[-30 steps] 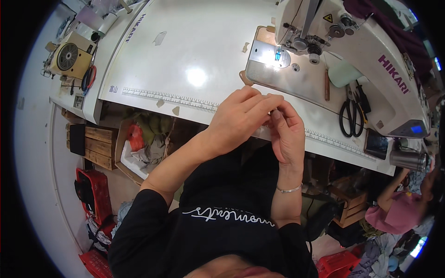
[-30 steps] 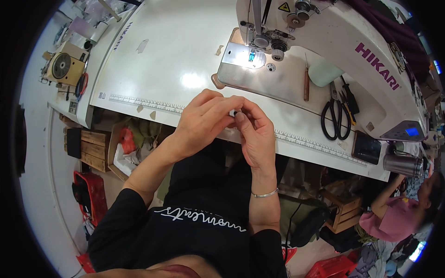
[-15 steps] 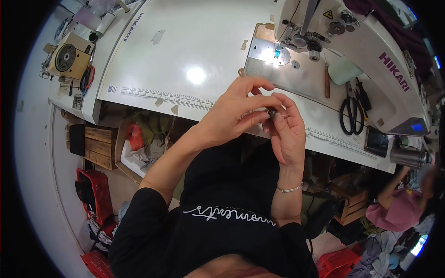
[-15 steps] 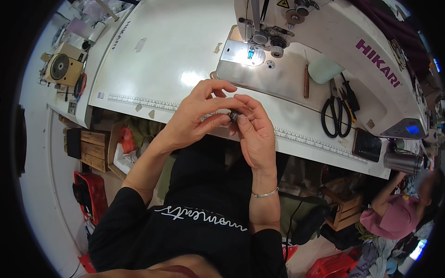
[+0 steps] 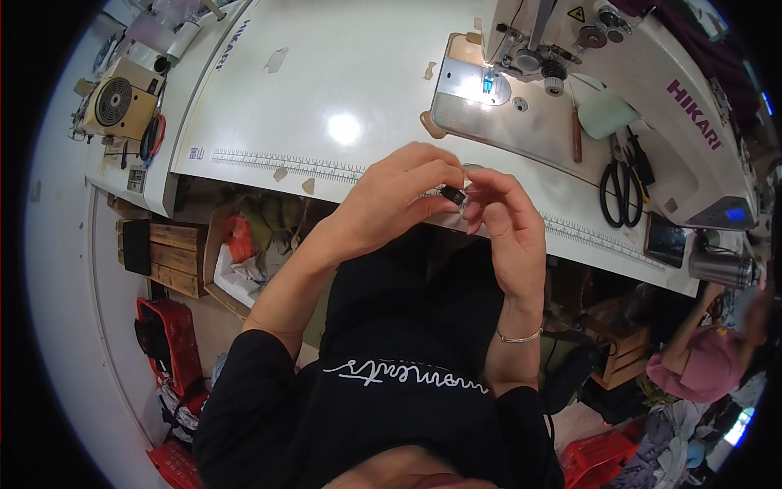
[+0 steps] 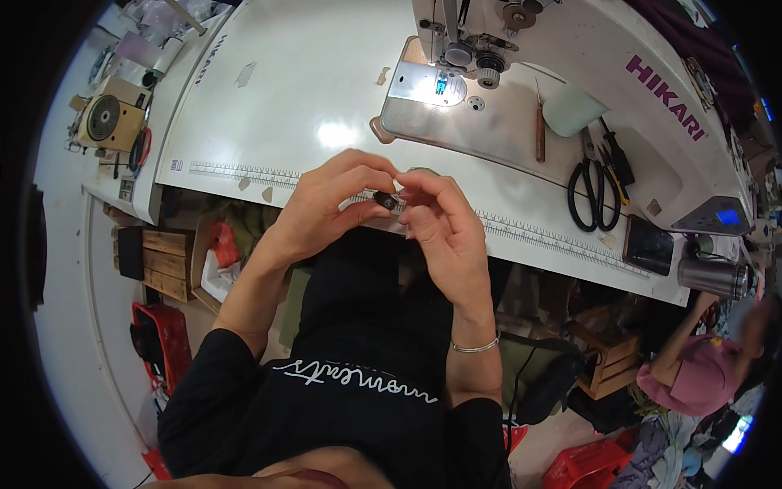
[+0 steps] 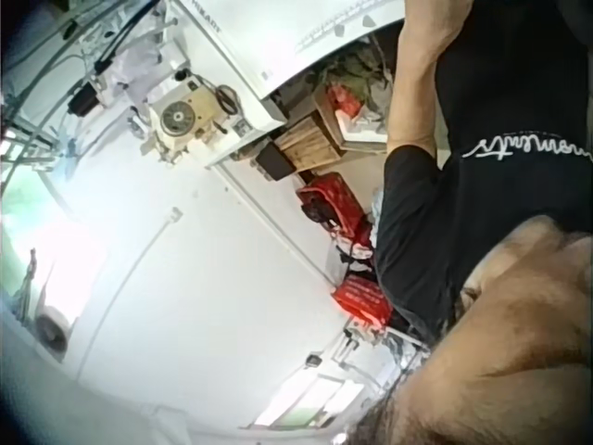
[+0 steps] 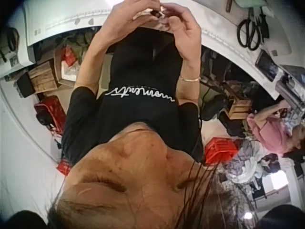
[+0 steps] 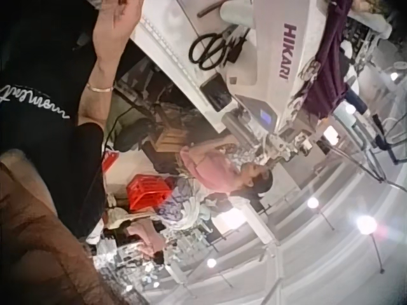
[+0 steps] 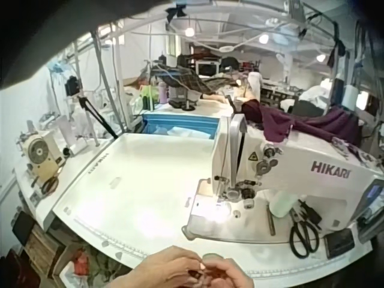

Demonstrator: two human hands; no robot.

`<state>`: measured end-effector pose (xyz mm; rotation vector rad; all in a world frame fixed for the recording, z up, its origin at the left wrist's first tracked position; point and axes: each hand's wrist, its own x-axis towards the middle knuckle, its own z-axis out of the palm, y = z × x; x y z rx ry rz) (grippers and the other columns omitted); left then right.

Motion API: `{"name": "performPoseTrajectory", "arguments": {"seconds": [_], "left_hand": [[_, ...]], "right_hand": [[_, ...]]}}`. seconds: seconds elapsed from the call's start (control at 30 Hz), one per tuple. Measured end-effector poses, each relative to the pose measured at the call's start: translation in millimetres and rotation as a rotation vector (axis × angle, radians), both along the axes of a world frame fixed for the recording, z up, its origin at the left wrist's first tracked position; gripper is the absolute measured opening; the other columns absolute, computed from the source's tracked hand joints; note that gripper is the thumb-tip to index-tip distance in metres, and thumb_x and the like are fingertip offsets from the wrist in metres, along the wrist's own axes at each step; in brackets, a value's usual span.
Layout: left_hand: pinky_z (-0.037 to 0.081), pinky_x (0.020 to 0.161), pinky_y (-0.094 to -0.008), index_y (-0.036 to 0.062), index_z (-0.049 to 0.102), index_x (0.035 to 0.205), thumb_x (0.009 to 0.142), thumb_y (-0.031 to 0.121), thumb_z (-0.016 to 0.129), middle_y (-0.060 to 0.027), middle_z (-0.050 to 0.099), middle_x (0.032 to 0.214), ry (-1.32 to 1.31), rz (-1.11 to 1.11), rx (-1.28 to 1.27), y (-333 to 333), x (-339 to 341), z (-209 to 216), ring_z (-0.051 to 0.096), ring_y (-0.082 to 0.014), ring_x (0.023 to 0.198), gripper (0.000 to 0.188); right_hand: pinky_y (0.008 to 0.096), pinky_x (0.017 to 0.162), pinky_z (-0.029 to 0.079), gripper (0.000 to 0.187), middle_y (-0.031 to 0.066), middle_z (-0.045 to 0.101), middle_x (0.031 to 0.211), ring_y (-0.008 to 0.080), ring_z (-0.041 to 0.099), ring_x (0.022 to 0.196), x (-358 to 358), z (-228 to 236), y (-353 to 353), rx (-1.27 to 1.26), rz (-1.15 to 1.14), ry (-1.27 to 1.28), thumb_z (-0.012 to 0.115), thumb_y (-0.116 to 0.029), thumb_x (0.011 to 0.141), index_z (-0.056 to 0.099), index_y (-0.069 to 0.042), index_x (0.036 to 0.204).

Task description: The person prepares a sewing machine by handling a spool of thread and a bobbin. They pull thread from the spool, wind it around the bobbin, and then place the bobbin into the machine's bobbin case. The person also handles a small pink box and a white box on the sewing machine table.

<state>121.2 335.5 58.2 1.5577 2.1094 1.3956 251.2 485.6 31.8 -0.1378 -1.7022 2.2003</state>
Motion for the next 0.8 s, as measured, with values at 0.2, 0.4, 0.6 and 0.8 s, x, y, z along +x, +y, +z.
{"name": "performPoseTrajectory", "arguments": {"seconds": [0.2,0.4,0.6,0.8], "left_hand": [[0.056,0.074,-0.0308,0.0025,0.064,0.103,0.077,-0.002,0.076,-0.0087,0.065,0.100,-0.080,0.015,0.002,-3.7,7.2,-0.8,0.067,-0.0213,0.087,0.029],[0.054,0.080,-0.0297,-0.0004,0.063,0.107,0.081,-0.008,0.069,-0.0092,0.064,0.105,-0.163,0.052,0.033,-6.9,4.9,-6.9,0.066,-0.0189,0.091,0.028],[0.049,0.093,-0.0305,-0.0018,0.056,0.121,0.095,-0.001,0.055,-0.0078,0.061,0.118,-0.674,0.052,0.174,-9.9,7.0,-22.6,0.063,-0.0165,0.100,0.027],[0.050,0.088,-0.0293,0.0007,0.056,0.120,0.099,0.007,0.052,-0.0095,0.062,0.116,-1.040,0.044,0.316,-14.2,3.0,-19.7,0.063,-0.0140,0.098,0.022]], "right_hand": [[0.0271,0.065,0.049,0.012,0.0068,0.063,0.087,0.0141,0.060,0.073,-6.0,-0.7,-14.1,0.485,-0.348,-0.074,0.070,-0.002,0.088,0.068,-0.001,0.100],[0.0333,0.059,0.048,0.007,0.0097,0.061,0.079,0.0252,0.060,0.068,-6.8,3.6,-21.3,0.900,-0.522,0.022,0.071,-0.004,0.085,0.065,-0.002,0.089],[0.0346,0.058,0.048,0.008,0.0081,0.061,0.079,0.0249,0.060,0.068,0.9,6.3,-25.2,0.944,-0.478,0.067,0.072,-0.004,0.084,0.065,-0.003,0.086],[0.0341,0.057,0.047,0.011,0.0062,0.059,0.078,0.0230,0.059,0.069,1.2,2.5,-26.4,1.013,-0.449,0.094,0.073,-0.002,0.079,0.064,-0.004,0.085]]}}
